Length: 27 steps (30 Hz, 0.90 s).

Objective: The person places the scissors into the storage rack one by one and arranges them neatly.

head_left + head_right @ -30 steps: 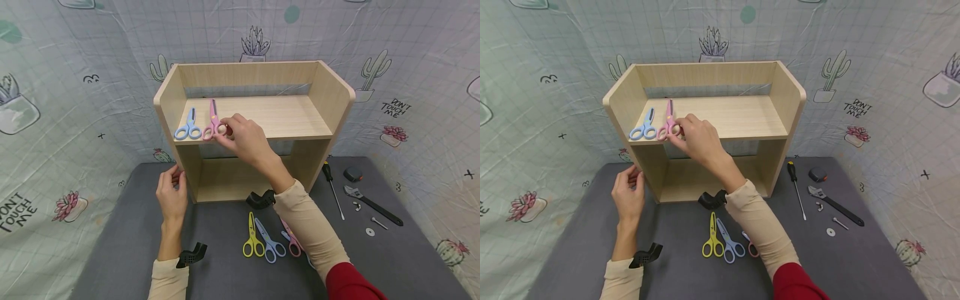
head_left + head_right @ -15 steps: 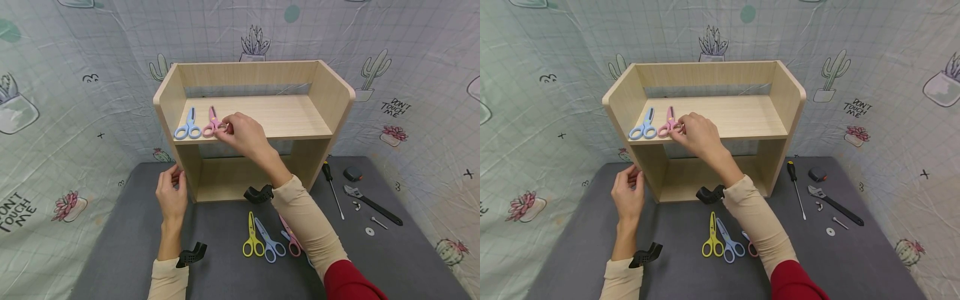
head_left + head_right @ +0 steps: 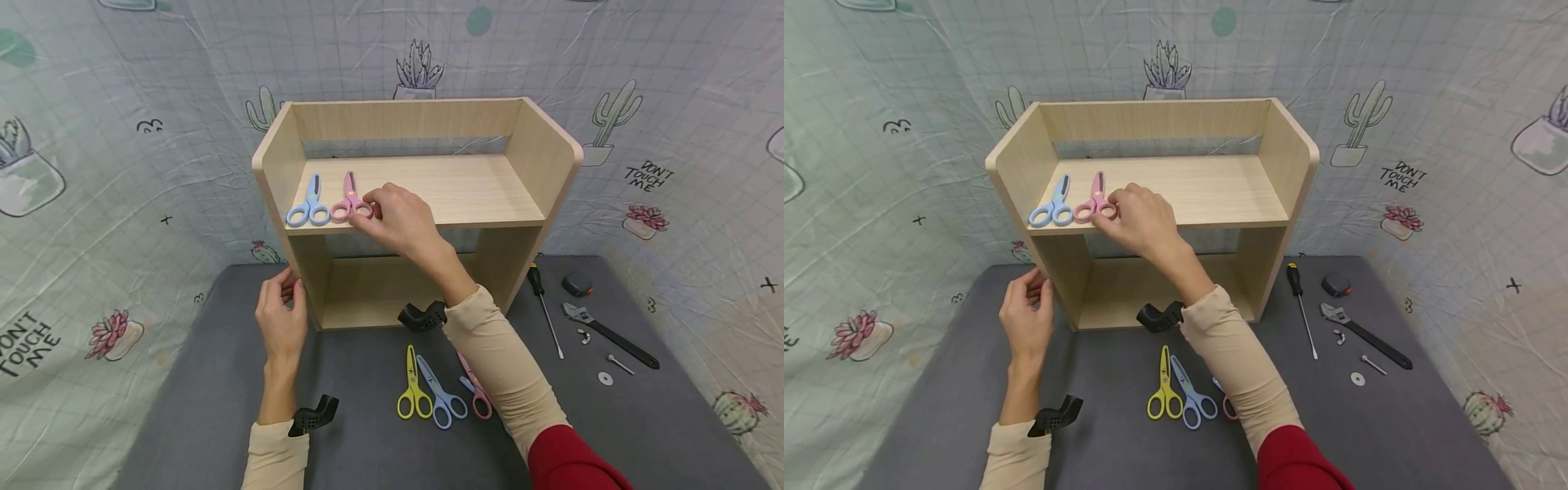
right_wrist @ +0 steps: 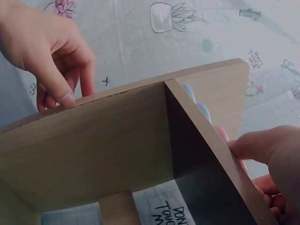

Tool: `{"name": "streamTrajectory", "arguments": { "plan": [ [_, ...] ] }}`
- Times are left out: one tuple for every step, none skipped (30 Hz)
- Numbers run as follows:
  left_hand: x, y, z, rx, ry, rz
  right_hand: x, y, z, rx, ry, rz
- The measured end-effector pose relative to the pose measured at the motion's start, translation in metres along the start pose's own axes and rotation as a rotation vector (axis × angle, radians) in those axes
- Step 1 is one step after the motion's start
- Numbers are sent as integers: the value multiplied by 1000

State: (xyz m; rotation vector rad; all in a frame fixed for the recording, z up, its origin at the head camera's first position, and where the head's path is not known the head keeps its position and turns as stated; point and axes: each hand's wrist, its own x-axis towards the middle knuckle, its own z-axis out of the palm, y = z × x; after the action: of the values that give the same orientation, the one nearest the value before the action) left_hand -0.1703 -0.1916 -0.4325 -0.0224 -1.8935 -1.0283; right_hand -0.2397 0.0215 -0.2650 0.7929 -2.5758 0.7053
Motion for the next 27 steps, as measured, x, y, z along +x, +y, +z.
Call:
{"name": "streamTrajectory", "arguments": {
  "plan": [
    [0, 0, 0, -1, 0, 0, 0, 0, 0, 2, 0, 1],
    [0, 0, 0, -1, 3, 2, 0, 1, 0, 3, -1, 3],
    [0, 0, 1, -1, 3, 2, 0, 1, 0, 5, -2, 5],
    [0, 0, 1, -2, 4, 2, 0, 1, 0, 8, -3, 6],
    [0, 0, 1, -2, 3, 2, 0, 2, 0, 10, -4, 8],
    [0, 0, 1, -3, 4, 2, 0, 2, 0, 12, -4, 9],
    [0, 0, 1, -3, 4, 1, 0, 2, 0, 14, -4, 10],
    [0, 0, 1, -3, 4, 1, 0, 2, 0, 14, -4, 10],
    [0, 0, 1, -2, 3, -1, 0, 2, 0, 15, -4, 10],
    [0, 0, 1, -2, 2, -1, 0, 2, 0, 15, -5, 10],
    [0, 0, 1, -2, 3, -2, 0, 2, 1, 14, -5, 11],
    [0, 0, 1, -2, 4, -1, 0, 2, 1, 13, -6, 11],
    [0, 0, 1, -2, 5, -1, 0, 2, 0, 11, -8, 12],
    [0, 0, 1, -1, 5, -1, 0, 1, 0, 10, -10, 13],
    [0, 0, 1, -1, 6, -1, 1, 1, 0, 10, -10, 13],
    [0, 0, 1, -3, 9, 1, 0, 1, 0, 10, -11, 13],
    [0, 0, 1, -2, 10, 1, 1, 1, 0, 11, -11, 13],
    [0, 0, 1, -2, 9, 1, 1, 0, 0, 12, -11, 12],
    [0, 0, 1, -2, 10, 1, 1, 1, 0, 14, -11, 12],
    [0, 0, 0, -2, 10, 1, 1, 0, 0, 16, -8, 11],
    [0, 0, 0, -1, 8, 0, 0, 1, 0, 18, -6, 10],
    [0, 0, 0, 1, 7, 1, 0, 1, 0, 20, -4, 9],
    [0, 0, 0, 4, 4, -1, 0, 1, 0, 22, 0, 8],
    [0, 0, 0, 5, 3, -2, 0, 1, 0, 24, 5, 7],
    [0, 0, 0, 6, 2, -2, -1, 1, 1, 28, 12, 5],
    [0, 0, 0, 8, 0, -2, -2, 1, 1, 33, 19, 3],
    [-1, 0, 0, 8, -2, -3, -3, 1, 1, 39, 28, 0]
  ]
}}
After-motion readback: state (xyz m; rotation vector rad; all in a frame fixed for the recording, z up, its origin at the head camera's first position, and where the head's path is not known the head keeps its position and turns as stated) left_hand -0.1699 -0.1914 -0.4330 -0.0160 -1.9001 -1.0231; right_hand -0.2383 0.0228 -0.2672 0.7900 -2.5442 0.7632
